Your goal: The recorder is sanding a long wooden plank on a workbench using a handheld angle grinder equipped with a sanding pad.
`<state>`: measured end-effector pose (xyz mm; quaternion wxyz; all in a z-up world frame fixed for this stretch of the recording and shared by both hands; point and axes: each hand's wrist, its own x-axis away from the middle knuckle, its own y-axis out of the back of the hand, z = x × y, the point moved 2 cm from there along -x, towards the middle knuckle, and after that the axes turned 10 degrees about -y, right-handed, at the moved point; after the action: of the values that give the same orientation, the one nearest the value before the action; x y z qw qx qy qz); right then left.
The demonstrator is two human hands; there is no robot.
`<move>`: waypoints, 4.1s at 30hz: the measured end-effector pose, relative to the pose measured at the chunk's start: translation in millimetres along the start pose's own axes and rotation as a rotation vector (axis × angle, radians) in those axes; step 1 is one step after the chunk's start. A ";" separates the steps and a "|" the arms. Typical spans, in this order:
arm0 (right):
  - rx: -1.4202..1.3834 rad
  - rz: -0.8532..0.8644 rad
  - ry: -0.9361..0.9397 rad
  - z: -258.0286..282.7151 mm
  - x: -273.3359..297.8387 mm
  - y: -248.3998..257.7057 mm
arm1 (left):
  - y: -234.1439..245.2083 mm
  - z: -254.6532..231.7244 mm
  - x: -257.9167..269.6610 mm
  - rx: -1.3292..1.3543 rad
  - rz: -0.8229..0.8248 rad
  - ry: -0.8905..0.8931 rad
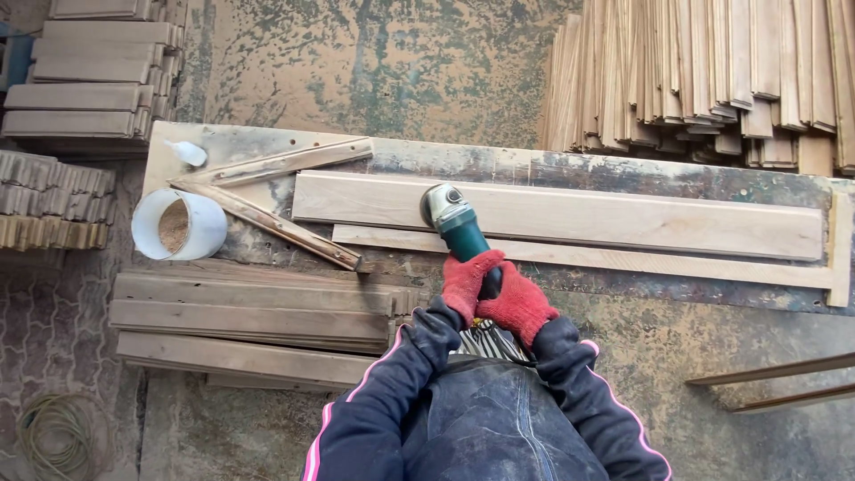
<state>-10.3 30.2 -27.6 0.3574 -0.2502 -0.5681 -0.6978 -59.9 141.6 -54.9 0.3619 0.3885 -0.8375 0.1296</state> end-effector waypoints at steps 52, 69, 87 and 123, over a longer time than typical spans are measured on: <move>0.084 0.033 0.148 140.2 -15.6 -60.8 | 129.3 -6.4 -75.9 0.584 -0.265 -0.030; -0.862 -0.433 -0.228 -133.9 23.9 43.4 | -204.3 -4.0 42.8 -0.039 0.609 -0.106; -0.724 -0.111 -0.076 -85.6 -44.7 -17.6 | -66.1 -13.4 13.3 0.199 0.237 -0.090; -0.363 0.010 -0.067 -62.5 5.6 7.7 | -51.8 12.0 23.1 0.098 0.092 -0.017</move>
<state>-4.1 -32.5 -33.0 0.2909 -0.3366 -0.4431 -0.7783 -37.5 88.3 -50.4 0.3292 0.3678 -0.8501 0.1837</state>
